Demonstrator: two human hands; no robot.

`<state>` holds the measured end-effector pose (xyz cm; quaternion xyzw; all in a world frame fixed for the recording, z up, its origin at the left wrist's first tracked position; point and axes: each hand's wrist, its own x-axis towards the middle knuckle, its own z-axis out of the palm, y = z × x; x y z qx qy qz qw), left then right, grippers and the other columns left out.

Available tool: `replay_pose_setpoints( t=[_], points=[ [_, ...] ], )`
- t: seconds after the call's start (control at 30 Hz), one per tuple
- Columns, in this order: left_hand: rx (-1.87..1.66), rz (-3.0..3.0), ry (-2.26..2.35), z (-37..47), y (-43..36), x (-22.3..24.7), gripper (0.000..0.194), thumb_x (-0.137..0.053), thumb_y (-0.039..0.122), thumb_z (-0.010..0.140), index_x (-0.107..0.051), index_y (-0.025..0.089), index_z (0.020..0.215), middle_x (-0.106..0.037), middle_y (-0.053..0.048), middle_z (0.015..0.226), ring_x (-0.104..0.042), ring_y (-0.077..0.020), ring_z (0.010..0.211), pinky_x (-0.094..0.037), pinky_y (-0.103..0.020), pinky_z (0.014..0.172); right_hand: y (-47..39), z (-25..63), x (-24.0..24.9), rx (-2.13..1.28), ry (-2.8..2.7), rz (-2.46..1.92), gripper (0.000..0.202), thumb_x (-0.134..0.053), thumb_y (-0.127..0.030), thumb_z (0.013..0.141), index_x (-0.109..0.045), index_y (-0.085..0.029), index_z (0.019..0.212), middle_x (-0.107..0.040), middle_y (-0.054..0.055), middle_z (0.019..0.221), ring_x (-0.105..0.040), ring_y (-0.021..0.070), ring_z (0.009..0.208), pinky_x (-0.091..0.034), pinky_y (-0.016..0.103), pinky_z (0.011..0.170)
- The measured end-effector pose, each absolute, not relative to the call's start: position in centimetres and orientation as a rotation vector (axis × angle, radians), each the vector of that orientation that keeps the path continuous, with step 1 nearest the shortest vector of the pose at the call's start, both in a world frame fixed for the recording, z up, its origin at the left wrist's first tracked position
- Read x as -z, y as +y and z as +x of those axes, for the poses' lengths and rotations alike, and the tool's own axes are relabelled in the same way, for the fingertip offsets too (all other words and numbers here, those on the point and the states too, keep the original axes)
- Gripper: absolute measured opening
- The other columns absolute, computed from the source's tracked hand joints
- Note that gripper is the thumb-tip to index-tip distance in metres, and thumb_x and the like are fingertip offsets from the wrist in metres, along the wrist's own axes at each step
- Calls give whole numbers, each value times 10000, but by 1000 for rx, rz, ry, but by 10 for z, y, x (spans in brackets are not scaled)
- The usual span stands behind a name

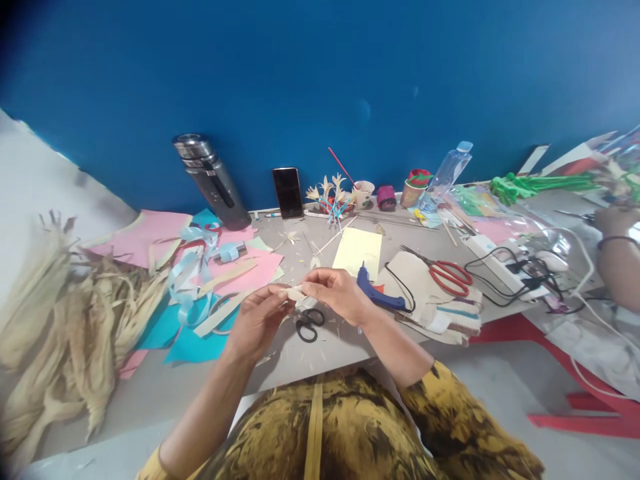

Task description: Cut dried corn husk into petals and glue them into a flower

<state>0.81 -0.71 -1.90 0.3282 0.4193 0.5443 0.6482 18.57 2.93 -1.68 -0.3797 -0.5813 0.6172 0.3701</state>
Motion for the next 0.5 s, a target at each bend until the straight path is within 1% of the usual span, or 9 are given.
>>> replay_pose_setpoints(
  t=[0.1,0.2,0.33,0.43,0.5],
  points=[
    [-1208,721,937,9,-6,16,139,-789,255,675,-698,156,640,-671,-32,715,-563,-131,664,-454,-266,649,32,189,16,-1528,-1481,-999,354,-716,-498,804,-695,-145,791,-448,-63,529,-325,76,488,-226,225,470],
    [-1149,723,898,6,-2,13,135,-762,221,660,-659,154,604,-700,-52,779,-596,-146,680,-487,-276,648,39,200,10,-1500,-1484,-1017,332,-712,-470,813,-684,-143,758,-471,-53,547,-329,73,491,-227,223,470],
    [-1071,799,888,2,5,9,127,-727,215,655,-639,149,592,-701,-51,697,-609,-142,592,-499,-268,602,44,209,-3,-1545,-1618,-1014,286,-711,-411,805,-675,-142,716,-458,-57,525,-333,73,489,-228,224,474],
    [-1074,831,924,3,8,9,110,-713,201,653,-640,144,593,-694,-36,663,-606,-123,535,-491,-247,584,43,206,-12,-1542,-1749,-1044,234,-702,-364,786,-679,-142,715,-508,-46,555,-365,76,503,-250,224,482],
    [-1078,838,942,3,8,10,100,-714,193,648,-643,142,600,-691,-28,661,-605,-112,520,-485,-236,579,41,203,-17,-1497,-1806,-1076,232,-688,-361,782,-677,-140,713,-538,-32,587,-403,84,528,-278,224,498]
  ],
)
